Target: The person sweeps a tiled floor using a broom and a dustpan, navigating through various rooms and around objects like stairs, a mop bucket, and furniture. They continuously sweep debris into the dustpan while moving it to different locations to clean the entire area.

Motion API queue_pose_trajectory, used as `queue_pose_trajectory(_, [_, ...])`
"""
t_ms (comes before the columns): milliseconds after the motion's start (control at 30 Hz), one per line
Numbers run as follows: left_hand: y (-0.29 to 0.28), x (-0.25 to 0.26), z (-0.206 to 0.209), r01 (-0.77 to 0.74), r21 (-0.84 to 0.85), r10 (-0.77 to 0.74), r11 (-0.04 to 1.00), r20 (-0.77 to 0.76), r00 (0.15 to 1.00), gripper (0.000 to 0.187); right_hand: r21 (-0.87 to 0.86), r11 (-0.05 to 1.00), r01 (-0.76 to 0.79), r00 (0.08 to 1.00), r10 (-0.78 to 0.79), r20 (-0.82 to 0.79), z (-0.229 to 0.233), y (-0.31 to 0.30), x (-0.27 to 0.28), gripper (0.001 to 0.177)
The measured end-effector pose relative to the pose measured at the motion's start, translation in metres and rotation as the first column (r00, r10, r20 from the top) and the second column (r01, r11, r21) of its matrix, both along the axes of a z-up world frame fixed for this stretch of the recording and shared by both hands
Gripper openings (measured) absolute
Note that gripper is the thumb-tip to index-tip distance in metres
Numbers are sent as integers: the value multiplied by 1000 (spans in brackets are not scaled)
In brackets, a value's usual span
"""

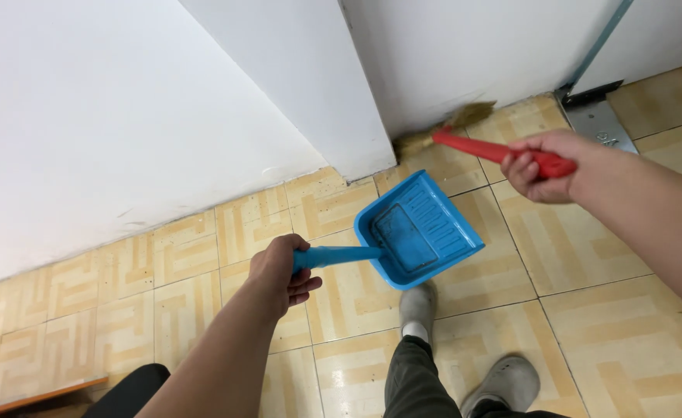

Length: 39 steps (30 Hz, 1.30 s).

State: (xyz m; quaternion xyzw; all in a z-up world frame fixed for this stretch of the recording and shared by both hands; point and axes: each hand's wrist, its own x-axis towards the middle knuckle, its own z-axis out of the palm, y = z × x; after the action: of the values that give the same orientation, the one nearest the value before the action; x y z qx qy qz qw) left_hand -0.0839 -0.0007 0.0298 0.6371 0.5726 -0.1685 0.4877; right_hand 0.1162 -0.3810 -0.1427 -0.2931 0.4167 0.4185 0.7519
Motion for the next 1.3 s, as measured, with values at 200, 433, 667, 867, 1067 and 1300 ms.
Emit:
queue_pose_trajectory(200, [38,33,-15,107,-38,-109,994,-60,992,26,-564,723,-400,916,336,-218,29,-53,-99,29])
queue_pose_trajectory(433, [64,86,-33,244,-25,-245,969,-152,958,29,-537,674,-507,859,343,-381,12,-142,-156,44])
queue_pose_trajectory(667, [73,139,-45,391,-57,-396,918,-127,910,25,-362,893,-269,963,235,-134,60,-123,-96,43])
queue_pose_trajectory(867, [63,168,-41,468,-45,-470,883,-93,878,25,-483,872,78,997,-62,50,55,-51,-70,24])
queue_pose_trajectory(1067, [42,184,-43,560,-37,-561,828,-86,823,27,-548,825,140,953,-262,-152,28,-30,-190,27])
queue_pose_trajectory(1300, [26,200,-66,548,-64,-551,834,-55,833,26,-553,812,189,875,-394,-280,58,-36,-312,32])
